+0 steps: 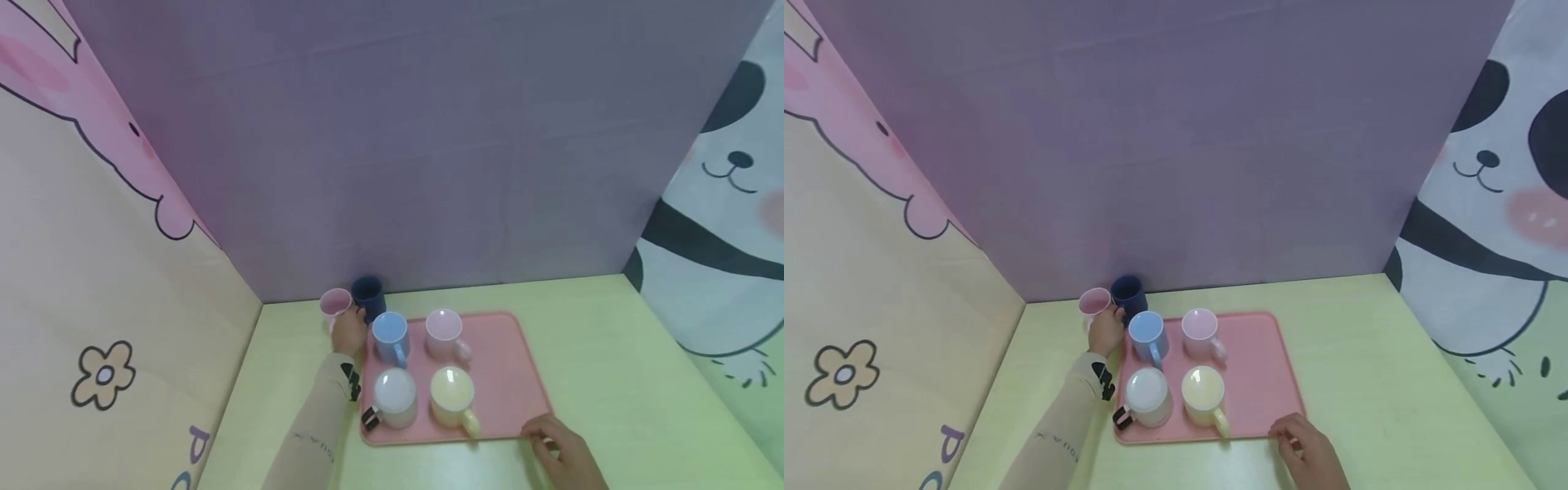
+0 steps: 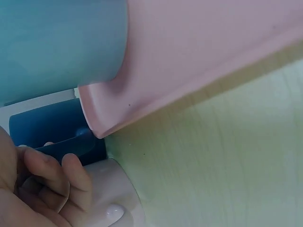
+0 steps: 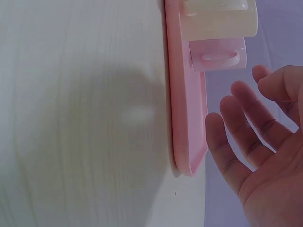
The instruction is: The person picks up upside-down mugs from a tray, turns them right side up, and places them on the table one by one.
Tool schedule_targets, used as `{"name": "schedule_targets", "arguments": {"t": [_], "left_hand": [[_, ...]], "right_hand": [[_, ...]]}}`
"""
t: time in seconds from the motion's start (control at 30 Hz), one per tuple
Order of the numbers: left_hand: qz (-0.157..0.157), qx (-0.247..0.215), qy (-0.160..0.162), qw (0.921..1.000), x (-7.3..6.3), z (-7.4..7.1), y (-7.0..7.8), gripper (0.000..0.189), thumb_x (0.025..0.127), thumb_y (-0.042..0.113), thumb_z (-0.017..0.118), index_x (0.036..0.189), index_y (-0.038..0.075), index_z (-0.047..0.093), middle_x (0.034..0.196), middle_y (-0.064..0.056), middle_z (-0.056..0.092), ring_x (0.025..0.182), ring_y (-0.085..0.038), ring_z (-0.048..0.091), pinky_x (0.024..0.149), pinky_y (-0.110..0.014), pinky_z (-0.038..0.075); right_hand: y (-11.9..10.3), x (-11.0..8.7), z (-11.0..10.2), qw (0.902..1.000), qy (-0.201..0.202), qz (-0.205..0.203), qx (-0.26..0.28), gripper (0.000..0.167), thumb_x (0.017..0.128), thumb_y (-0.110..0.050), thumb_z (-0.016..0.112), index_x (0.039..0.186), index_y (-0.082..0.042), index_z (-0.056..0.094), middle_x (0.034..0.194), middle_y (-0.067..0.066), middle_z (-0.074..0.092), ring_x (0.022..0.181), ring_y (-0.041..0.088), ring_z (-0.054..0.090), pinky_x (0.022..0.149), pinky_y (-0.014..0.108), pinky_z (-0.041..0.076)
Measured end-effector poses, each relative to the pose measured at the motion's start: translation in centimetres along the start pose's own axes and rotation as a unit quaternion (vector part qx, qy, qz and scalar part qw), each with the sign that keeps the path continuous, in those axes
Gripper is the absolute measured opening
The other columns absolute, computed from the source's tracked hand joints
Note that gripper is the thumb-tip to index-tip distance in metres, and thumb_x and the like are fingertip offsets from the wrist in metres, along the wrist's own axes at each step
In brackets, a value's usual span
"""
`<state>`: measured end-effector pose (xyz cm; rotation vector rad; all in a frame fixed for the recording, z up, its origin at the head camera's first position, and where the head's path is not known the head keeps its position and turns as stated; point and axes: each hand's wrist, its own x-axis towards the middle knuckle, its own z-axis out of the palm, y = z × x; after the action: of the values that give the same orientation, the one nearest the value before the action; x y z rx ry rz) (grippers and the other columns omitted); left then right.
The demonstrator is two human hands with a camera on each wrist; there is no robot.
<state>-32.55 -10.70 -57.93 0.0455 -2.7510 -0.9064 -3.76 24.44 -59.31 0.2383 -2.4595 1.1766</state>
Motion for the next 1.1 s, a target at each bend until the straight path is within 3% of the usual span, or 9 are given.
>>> {"name": "schedule_targets", "arguments": {"t": [0.17, 0.4, 0.53, 0.67, 0.8, 0.97, 1.1], "left_hand": [[0.009, -0.005, 0.014, 0.9998, -0.3, -0.3, 0.1, 0.027, 0.103, 0.025, 0.058, 0.089, 0.006, 0.070, 0.090, -0.016, 0.075, 0.088, -0.038, 0.071, 0.086, -0.054, 0.054], [-0.011, -0.038, -0.014, 0.9991, -1.2, -1.0, -0.1, 0.020, 0.099, 0.022, 0.066, 0.107, 0.005, 0.072, 0.104, -0.019, 0.076, 0.098, -0.039, 0.071, 0.085, -0.056, 0.057], [-0.007, -0.049, -0.003, 0.9988, -2.1, -1.2, -0.2, 0.022, 0.098, 0.019, 0.066, 0.115, 0.006, 0.072, 0.107, -0.018, 0.076, 0.100, -0.041, 0.071, 0.086, -0.057, 0.057], [-0.001, -0.079, 0.018, 0.9967, -3.1, -2.1, -0.1, 0.026, 0.096, 0.016, 0.065, 0.119, 0.006, 0.071, 0.106, -0.018, 0.076, 0.098, -0.041, 0.072, 0.084, -0.057, 0.057], [0.001, -0.105, 0.022, 0.9942, -3.8, -2.9, 0.0, 0.022, 0.096, 0.015, 0.065, 0.115, 0.007, 0.072, 0.095, -0.014, 0.075, 0.083, -0.033, 0.071, 0.071, -0.047, 0.057], [-0.001, -0.133, -0.005, 0.9912, -5.0, -3.9, 0.5, 0.014, 0.096, 0.014, 0.066, 0.104, 0.008, 0.074, 0.082, -0.009, 0.071, 0.067, -0.019, 0.062, 0.059, -0.031, 0.049], [0.000, -0.162, -0.055, 0.9853, -6.0, -4.5, 1.0, 0.015, 0.093, 0.011, 0.066, 0.101, 0.004, 0.077, 0.077, -0.008, 0.070, 0.063, -0.013, 0.057, 0.056, -0.026, 0.047]], "right_hand": [[0.3, 0.0, 0.1, 0.9997, -0.003, -0.024, 0.007, 0.044, 0.080, 0.020, 0.069, 0.094, -0.021, 0.068, 0.091, -0.012, 0.067, 0.082, -0.004, 0.063, 0.058, 0.019, 0.054], [0.4, 0.0, 0.3, 0.9993, -0.012, -0.033, 0.016, 0.046, 0.080, 0.020, 0.068, 0.095, -0.024, 0.067, 0.091, -0.013, 0.067, 0.080, -0.002, 0.064, 0.061, 0.016, 0.054], [0.1, 0.2, 0.3, 0.9992, -0.013, -0.034, 0.016, 0.046, 0.079, 0.020, 0.068, 0.094, -0.023, 0.067, 0.090, -0.014, 0.067, 0.081, -0.003, 0.063, 0.061, 0.019, 0.055], [0.0, 0.3, 0.5, 0.9986, -0.012, -0.047, 0.020, 0.046, 0.078, 0.021, 0.068, 0.094, -0.022, 0.067, 0.090, -0.014, 0.067, 0.081, -0.002, 0.063, 0.062, 0.017, 0.054], [0.1, 0.5, 0.6, 0.9972, -0.010, -0.068, 0.029, 0.047, 0.077, 0.022, 0.068, 0.094, -0.021, 0.067, 0.090, -0.013, 0.067, 0.079, 0.000, 0.063, 0.064, 0.013, 0.052], [0.3, 1.0, 0.7, 0.9949, -0.012, -0.094, 0.035, 0.045, 0.075, 0.024, 0.069, 0.095, -0.017, 0.068, 0.090, -0.009, 0.067, 0.081, -0.001, 0.062, 0.065, 0.012, 0.051], [0.4, 1.5, 0.8, 0.9936, -0.016, -0.106, 0.037, 0.044, 0.076, 0.024, 0.069, 0.096, -0.014, 0.067, 0.090, -0.006, 0.068, 0.083, 0.000, 0.063, 0.066, 0.012, 0.051]]}}
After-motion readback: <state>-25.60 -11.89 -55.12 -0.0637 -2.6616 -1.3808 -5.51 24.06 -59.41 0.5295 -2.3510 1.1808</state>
